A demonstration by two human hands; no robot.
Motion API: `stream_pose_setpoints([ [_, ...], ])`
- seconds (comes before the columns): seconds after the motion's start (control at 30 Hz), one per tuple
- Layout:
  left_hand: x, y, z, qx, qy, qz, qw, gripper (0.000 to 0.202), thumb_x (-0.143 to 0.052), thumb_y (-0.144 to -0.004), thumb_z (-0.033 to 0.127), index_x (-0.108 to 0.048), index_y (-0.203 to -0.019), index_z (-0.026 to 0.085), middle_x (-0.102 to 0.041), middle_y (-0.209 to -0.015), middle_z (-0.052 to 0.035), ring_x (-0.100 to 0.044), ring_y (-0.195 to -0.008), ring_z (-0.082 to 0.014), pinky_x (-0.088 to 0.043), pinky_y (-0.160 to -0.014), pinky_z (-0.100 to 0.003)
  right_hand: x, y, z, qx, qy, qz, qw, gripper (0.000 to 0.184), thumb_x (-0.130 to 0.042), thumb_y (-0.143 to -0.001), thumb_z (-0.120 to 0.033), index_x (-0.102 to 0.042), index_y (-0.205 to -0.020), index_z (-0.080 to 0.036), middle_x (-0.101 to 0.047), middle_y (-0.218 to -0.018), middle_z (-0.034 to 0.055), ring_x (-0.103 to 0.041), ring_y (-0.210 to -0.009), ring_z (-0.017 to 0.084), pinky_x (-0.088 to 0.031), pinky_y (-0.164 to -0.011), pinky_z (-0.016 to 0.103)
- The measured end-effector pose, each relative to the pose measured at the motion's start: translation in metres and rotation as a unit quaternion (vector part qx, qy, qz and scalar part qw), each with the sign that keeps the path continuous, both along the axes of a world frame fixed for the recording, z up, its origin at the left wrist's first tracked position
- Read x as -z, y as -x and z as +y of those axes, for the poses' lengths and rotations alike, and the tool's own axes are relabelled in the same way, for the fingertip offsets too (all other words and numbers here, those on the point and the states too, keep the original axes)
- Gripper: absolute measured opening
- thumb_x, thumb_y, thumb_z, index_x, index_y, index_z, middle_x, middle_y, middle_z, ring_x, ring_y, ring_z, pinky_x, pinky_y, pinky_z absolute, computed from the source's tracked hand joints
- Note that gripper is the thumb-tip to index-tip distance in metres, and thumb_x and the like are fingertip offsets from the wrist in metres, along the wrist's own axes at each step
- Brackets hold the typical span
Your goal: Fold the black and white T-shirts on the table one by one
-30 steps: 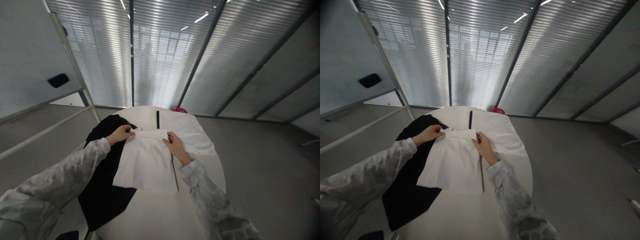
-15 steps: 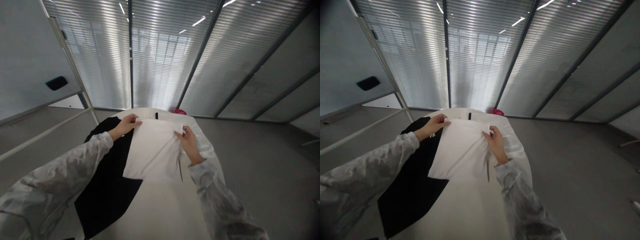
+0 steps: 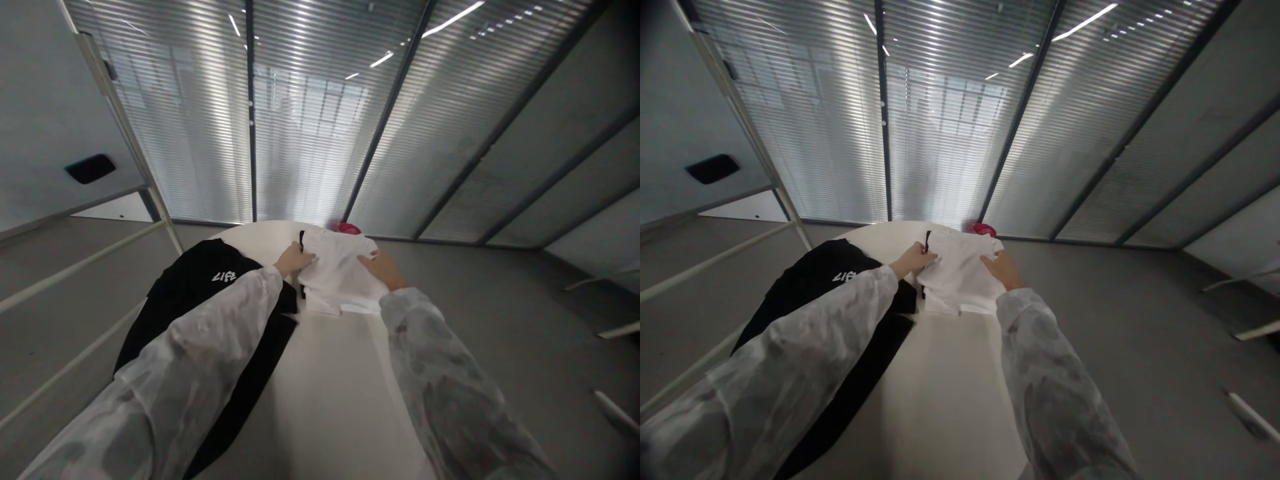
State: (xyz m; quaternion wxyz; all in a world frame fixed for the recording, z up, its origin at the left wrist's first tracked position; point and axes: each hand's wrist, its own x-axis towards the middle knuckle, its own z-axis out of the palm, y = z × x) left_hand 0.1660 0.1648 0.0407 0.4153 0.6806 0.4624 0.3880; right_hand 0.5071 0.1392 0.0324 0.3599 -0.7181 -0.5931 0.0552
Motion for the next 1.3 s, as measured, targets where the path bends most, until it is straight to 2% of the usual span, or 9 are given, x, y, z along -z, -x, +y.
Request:
stream_pose_setpoints([
  [0.23,0.039,0.028,-0.053,0.044,0.060,0.133,0.988,0.041,-0.080,-0.088,0.060,-0.067,-0.088,0.021,-0.079,-0.083,-0.0060,-0.074,-0.078,-0.0250,-0.049,-0.069,-0.032,0.045,0.004,-0.094,0.029,0.075,-0.045,0.996,0.053,-0.071,-0.089,-0.063,-0.066,-0.121,-0.022,-0.070,-0.087,0.0040,-0.068,-0.080,0.026,-0.048,-0.076,0.037],
  [0.33,0.037,0.026,-0.060,0.065,0.067,0.073,0.993,0.029,-0.079,-0.089,0.045,-0.064,-0.083,0.021,-0.077,-0.078,-0.0032,-0.071,-0.069,-0.0197,-0.049,-0.065,-0.029,0.042,-0.002,-0.104,-0.028,0.040,0.045,0.998,0.049,-0.071,-0.084,-0.056,-0.064,-0.119,-0.023,-0.059,-0.071,-0.0043,-0.059,-0.066,0.021,-0.046,-0.069,0.034],
  [0.5,0.027,0.011,-0.067,0.054,0.107,-0.005,0.993,0.023,-0.073,-0.092,0.036,-0.063,-0.079,0.020,-0.078,-0.080,-0.0032,-0.064,-0.058,-0.0136,-0.047,-0.059,-0.027,0.027,-0.022,-0.106,-0.004,-0.112,0.240,0.964,0.058,-0.075,-0.077,-0.058,-0.057,-0.119,-0.023,-0.066,-0.084,-0.0001,-0.065,-0.072,0.023,-0.054,-0.068,0.037],
  [0.7,0.027,0.009,-0.084,0.120,0.033,0.207,0.970,0.040,-0.068,-0.094,0.044,-0.070,-0.061,0.021,-0.077,-0.068,-0.0040,-0.069,-0.066,-0.0189,-0.048,-0.068,-0.030,0.040,-0.034,-0.129,0.028,-0.017,0.115,0.993,0.053,-0.071,-0.077,-0.060,-0.060,-0.112,-0.022,-0.062,-0.068,-0.0033,-0.059,-0.060,0.022,-0.046,-0.064,0.036],
  [0.87,0.021,0.015,-0.087,0.138,0.033,0.256,0.956,0.041,-0.062,-0.098,0.044,-0.074,-0.066,0.021,-0.080,-0.074,-0.0041,-0.074,-0.073,-0.0202,-0.052,-0.074,-0.029,0.049,-0.037,-0.136,0.029,0.013,0.061,0.998,0.050,-0.062,-0.082,-0.059,-0.063,-0.114,-0.020,-0.062,-0.066,-0.0027,-0.059,-0.060,0.022,-0.044,-0.066,0.035],
  [0.97,0.010,0.017,-0.095,0.088,-0.026,0.314,0.945,0.029,-0.065,-0.098,0.042,-0.077,-0.082,0.022,-0.081,-0.084,-0.0052,-0.077,-0.083,-0.0240,-0.056,-0.081,-0.032,0.049,-0.037,-0.140,0.049,0.005,0.042,0.998,0.046,-0.055,-0.090,-0.051,-0.063,-0.122,-0.019,-0.064,-0.069,-0.0005,-0.060,-0.061,0.023,-0.045,-0.067,0.036],
  [1.1,0.006,0.011,-0.112,0.047,-0.270,0.342,0.899,0.032,-0.066,-0.102,0.042,-0.073,-0.123,0.019,-0.079,-0.126,-0.0151,-0.073,-0.121,-0.0326,-0.054,-0.109,-0.046,0.045,-0.017,-0.143,0.101,-0.102,-0.115,0.983,0.041,-0.051,-0.097,-0.040,-0.065,-0.128,-0.017,-0.073,-0.096,0.0120,-0.069,-0.092,0.032,-0.052,-0.088,0.046],
  [1.2,0.020,0.002,-0.118,0.142,-0.370,0.326,0.858,0.063,-0.058,-0.108,0.057,-0.056,-0.156,0.016,-0.055,-0.166,-0.0192,-0.050,-0.156,-0.0341,-0.038,-0.130,-0.049,0.041,0.010,-0.140,-0.010,-0.138,-0.215,0.967,0.046,-0.051,-0.104,-0.041,-0.063,-0.141,-0.016,-0.069,-0.138,0.0206,-0.061,-0.133,0.037,-0.047,-0.113,0.053],
  [1.3,0.042,-0.004,-0.119,0.175,-0.357,0.352,0.847,0.087,-0.046,-0.109,0.072,-0.038,-0.172,0.013,-0.038,-0.179,-0.0199,-0.037,-0.166,-0.0353,-0.029,-0.135,-0.051,0.044,0.032,-0.134,-0.109,-0.087,-0.277,0.951,0.057,-0.045,-0.110,-0.044,-0.052,-0.160,-0.019,-0.053,-0.168,0.0174,-0.045,-0.157,0.035,-0.039,-0.126,0.053],
])
